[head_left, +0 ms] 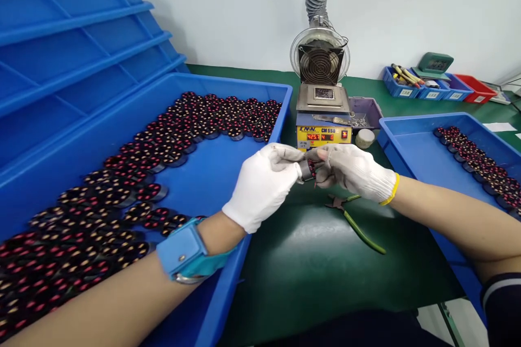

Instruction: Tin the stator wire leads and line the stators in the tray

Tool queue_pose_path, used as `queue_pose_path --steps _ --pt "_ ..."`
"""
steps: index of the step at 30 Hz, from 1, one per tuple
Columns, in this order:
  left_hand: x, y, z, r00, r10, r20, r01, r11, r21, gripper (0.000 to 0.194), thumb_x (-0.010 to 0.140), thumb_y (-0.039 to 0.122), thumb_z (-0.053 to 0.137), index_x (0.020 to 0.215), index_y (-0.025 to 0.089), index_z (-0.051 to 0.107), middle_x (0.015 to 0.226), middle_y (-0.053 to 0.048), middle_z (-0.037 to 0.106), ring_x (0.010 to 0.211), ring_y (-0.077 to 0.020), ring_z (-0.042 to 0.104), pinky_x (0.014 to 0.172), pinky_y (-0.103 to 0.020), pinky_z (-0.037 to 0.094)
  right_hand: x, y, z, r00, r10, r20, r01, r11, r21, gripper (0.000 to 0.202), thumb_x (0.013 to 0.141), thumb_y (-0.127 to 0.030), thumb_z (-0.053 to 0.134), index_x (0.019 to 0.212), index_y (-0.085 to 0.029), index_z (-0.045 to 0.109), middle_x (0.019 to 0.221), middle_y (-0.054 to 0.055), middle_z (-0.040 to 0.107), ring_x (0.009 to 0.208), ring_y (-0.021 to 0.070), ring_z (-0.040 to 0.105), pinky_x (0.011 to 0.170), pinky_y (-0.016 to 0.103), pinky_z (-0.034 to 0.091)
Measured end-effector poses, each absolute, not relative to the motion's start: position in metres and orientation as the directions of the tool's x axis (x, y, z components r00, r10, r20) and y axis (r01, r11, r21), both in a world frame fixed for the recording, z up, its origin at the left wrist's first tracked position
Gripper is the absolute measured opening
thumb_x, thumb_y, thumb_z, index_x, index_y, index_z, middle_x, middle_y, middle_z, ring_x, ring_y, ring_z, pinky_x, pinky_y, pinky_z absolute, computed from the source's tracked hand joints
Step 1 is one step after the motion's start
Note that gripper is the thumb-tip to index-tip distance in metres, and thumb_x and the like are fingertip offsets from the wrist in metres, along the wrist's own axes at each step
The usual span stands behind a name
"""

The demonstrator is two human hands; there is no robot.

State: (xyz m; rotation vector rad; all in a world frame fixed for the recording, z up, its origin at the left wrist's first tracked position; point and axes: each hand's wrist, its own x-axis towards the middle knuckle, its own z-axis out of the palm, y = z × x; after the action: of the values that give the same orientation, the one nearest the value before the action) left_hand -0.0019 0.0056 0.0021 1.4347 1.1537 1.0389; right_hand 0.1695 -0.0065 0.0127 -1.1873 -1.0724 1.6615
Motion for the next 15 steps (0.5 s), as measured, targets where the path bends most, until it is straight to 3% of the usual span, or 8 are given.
queue_pose_path --steps 5,10,15 --pt "-0.002 0.007 0.0 0.389 0.921 -0.038 0.133 -0.015 0.991 0.058 0.064 0.023 0.073 0.119 0.014 0.059 0.112 -0.009 0.069 0.095 -0.0215 0.067 0.083 -0.033 0.056 0.166 0.0 0.02 -0.135 0.917 -0.375 -0.214 -0.396 -0.893 0.019 0.091 -0.025 0.056 0.074 -0.019 0.052 0.058 -0.001 0.054 0.053 0.012 0.054 0.057 0.023 0.051" --pt "-0.003 0.009 -0.005 0.372 0.925 -0.078 0.258 -0.022 0.966 0.057 0.067 0.026 0.074 0.122 0.019 0.062 0.107 -0.005 0.071 0.091 -0.0217 0.068 0.076 -0.03 0.056 0.168 0.0 0.027 -0.165 0.885 -0.435 -0.252 -0.464 -0.849 0.02 0.096 -0.029 0.05 0.082 -0.016 0.055 0.06 0.001 0.055 0.052 0.0123 0.054 0.056 0.024 0.051" --pt "-0.004 0.008 -0.009 0.314 0.949 -0.021 0.297 -0.077 0.952 0.061 0.065 0.028 0.074 0.123 0.015 0.061 0.107 -0.008 0.072 0.09 -0.0228 0.068 0.08 -0.033 0.055 0.177 -0.001 0.019 -0.283 0.921 -0.268 -0.251 -0.34 -0.906 0.023 0.094 -0.034 0.047 0.095 -0.014 0.06 0.085 0.007 0.067 0.044 0.009 0.047 0.047 0.024 0.046"
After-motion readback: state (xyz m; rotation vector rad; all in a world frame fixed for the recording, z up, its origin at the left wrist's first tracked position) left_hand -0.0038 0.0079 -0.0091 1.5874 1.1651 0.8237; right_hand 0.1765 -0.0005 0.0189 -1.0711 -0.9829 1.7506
